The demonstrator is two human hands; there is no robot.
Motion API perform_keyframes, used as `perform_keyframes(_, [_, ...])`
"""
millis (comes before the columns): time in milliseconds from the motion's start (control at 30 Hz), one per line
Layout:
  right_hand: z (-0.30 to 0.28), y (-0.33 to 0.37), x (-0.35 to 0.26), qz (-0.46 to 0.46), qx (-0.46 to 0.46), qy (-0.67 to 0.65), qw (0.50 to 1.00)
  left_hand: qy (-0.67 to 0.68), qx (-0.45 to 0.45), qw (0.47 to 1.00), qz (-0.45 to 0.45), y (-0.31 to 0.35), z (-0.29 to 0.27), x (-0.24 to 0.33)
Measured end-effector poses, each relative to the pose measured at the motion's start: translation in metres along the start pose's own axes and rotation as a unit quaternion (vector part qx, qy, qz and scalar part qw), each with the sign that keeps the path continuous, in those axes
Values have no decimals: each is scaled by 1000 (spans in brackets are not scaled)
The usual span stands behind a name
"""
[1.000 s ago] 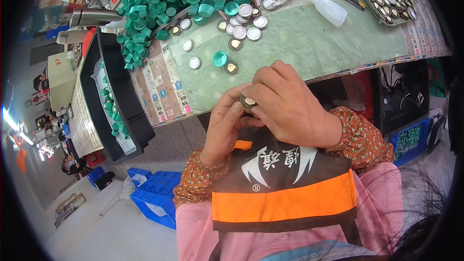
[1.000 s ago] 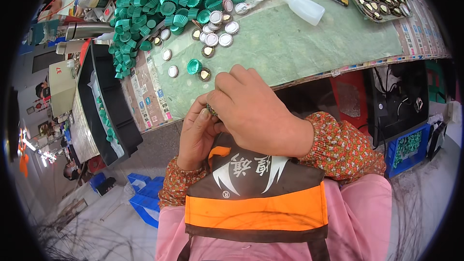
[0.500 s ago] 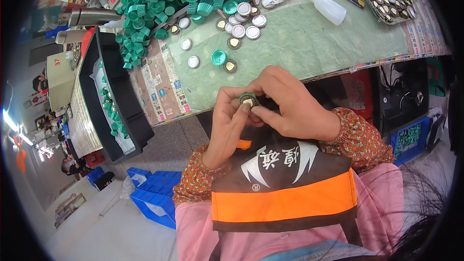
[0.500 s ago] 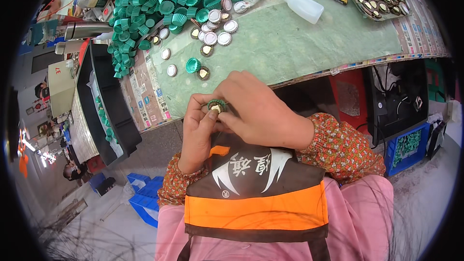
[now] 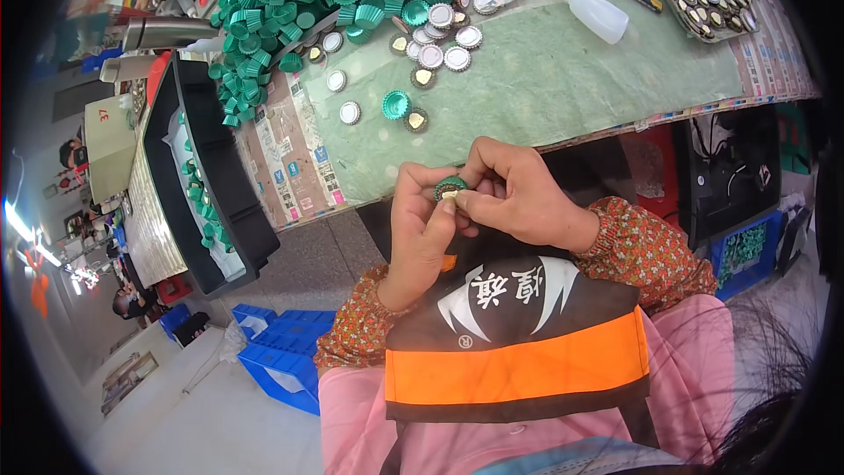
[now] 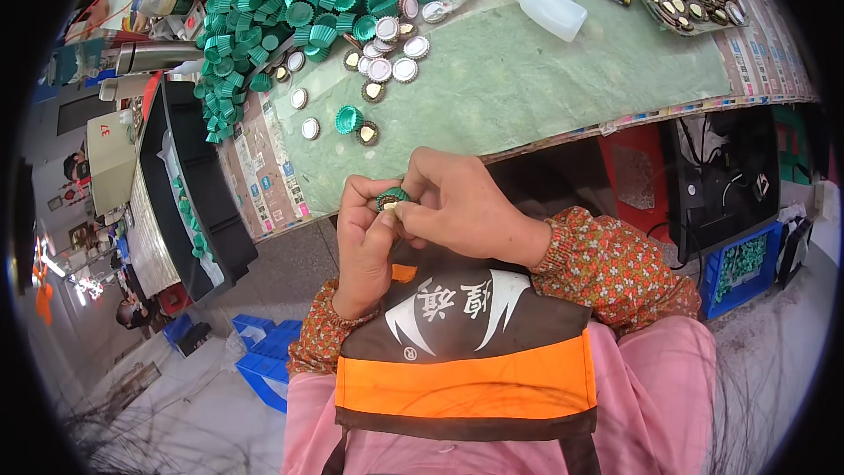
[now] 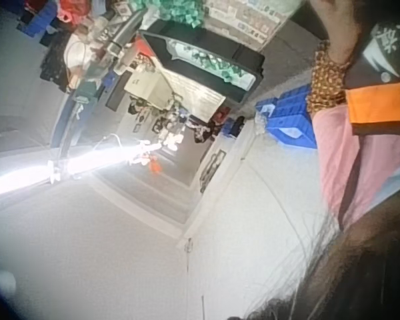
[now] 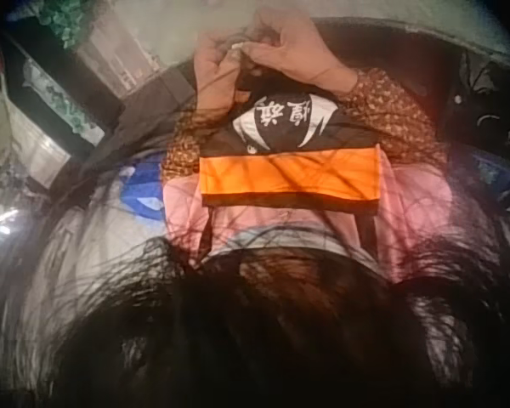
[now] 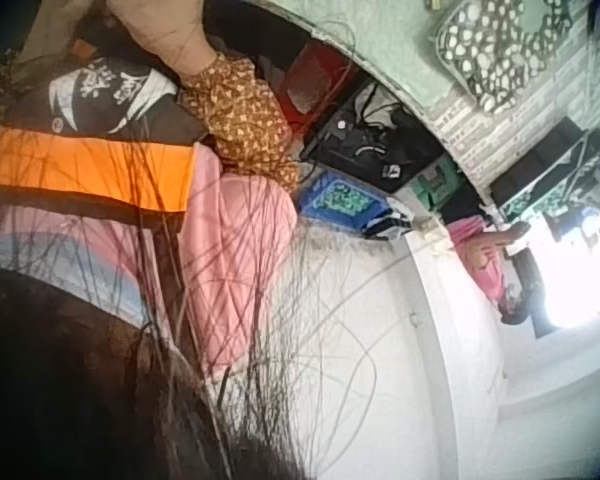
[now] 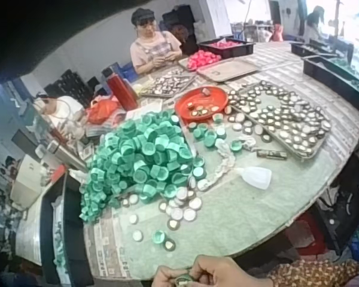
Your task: The person sits on the floor and repeatedly applies glue from a bottle into green plastic caps. They then pick up small metallic discs and press them into the glued caps, assembling them into finished units.
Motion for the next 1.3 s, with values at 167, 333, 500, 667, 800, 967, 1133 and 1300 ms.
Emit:
perform_keyframes(167, [1, -2, 0, 18, -44, -47, 998, 5, 2, 1000, -14, 3, 2, 3])
perform_keyframes(333, [1, 0, 5, 13, -27, -47, 998, -2, -5, 1000, 8, 3, 4, 2])
perform_keyframes(500, [7, 0, 8, -9, 2, -41, 999, -5, 20, 1000, 21, 6, 1, 1])
perform_keyframes(667, [7, -14, 18, 19, -69, -126, 989, -22, 42, 999, -4, 1, -9, 5])
perform_keyframes(800, [-10, -6, 2, 153, -91, -96, 979, -11, 47, 999, -18, -1, -14, 4])
perform_keyframes(967, [0, -11, -1, 32, -62, -63, 996, -47, 46, 998, -19, -3, -10, 2])
perform_keyframes(1133, [2, -15, 11, 21, -61, -54, 996, -62, 53, 997, -6, -4, -10, 2])
perform_keyframes(1300, [-17, -9, -11, 18, -5, 47, 999, -35, 90, 995, 17, -3, -34, 16])
Point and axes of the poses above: each hand's wrist, its own y-axis away from the middle knuckle, its own z-axis out of the palm, x = y × z, the point moved 7 cm from there along -y, towards the middle knuckle, and after that the axes turned 14 degrees about z, right-handed, at the moved point
